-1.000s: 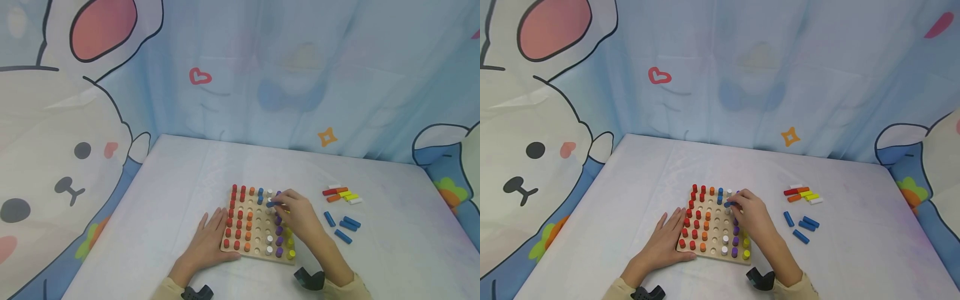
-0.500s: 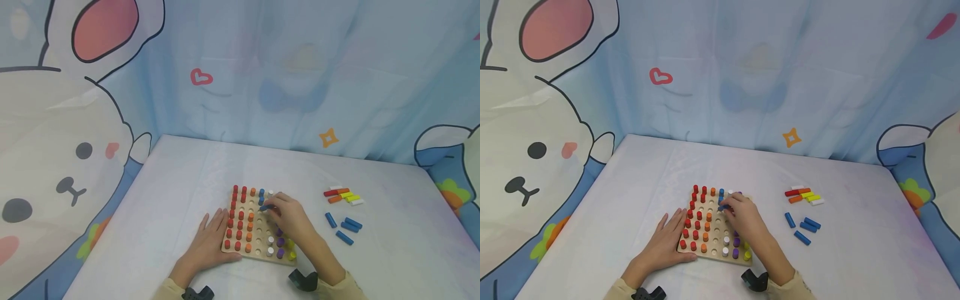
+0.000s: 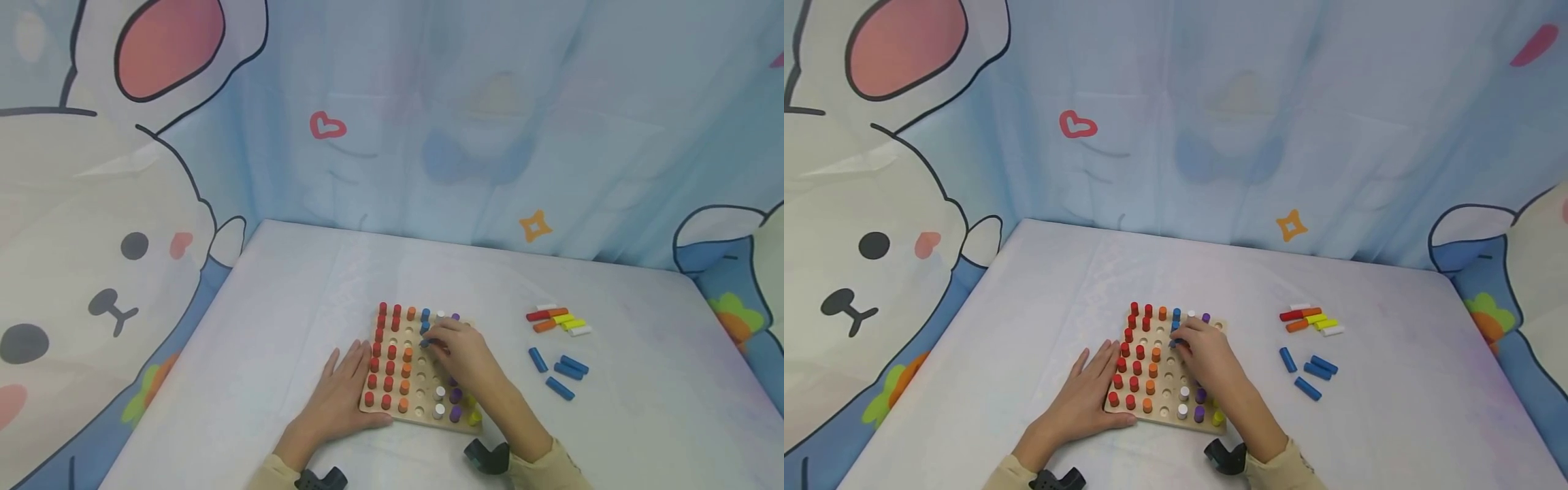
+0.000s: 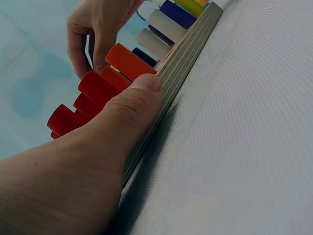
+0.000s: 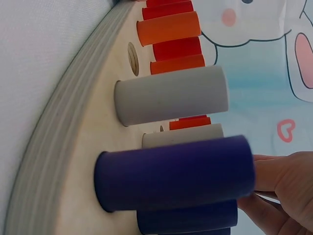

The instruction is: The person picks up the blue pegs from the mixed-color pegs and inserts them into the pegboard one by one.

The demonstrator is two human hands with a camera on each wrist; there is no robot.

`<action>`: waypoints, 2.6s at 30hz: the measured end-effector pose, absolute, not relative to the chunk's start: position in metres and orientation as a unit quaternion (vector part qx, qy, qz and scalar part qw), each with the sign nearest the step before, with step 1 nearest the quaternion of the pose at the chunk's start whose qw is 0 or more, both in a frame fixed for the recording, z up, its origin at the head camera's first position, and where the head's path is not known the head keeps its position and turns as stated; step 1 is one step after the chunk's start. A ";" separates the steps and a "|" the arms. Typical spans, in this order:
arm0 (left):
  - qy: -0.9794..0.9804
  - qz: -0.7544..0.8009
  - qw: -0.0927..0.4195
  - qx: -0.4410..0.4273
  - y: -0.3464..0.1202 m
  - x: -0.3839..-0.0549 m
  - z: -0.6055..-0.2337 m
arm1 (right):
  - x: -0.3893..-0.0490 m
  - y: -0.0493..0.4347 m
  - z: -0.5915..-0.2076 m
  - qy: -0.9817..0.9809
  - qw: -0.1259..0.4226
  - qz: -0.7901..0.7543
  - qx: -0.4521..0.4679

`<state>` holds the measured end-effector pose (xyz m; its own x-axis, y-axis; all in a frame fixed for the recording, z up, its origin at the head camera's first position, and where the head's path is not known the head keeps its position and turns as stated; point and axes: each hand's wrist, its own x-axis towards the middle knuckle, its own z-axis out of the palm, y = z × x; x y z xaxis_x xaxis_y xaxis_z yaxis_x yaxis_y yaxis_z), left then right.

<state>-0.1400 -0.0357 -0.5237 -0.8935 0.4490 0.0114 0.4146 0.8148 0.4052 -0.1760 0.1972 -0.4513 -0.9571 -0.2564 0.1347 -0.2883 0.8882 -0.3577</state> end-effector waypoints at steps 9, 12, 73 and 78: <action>0.951 0.203 0.050 0.226 -0.036 -0.140 -0.523 | -0.176 0.197 -0.454 -0.970 0.056 0.182 0.152; 0.951 0.203 0.052 0.226 -0.036 -0.140 -0.523 | -0.176 0.197 -0.455 -0.970 0.057 0.176 0.154; 0.952 0.201 0.049 0.227 -0.036 -0.141 -0.525 | -0.178 0.189 -0.457 -0.968 0.054 0.178 0.166; 0.952 0.200 0.051 0.225 -0.036 -0.141 -0.525 | -0.179 0.189 -0.458 -0.968 0.053 0.177 0.169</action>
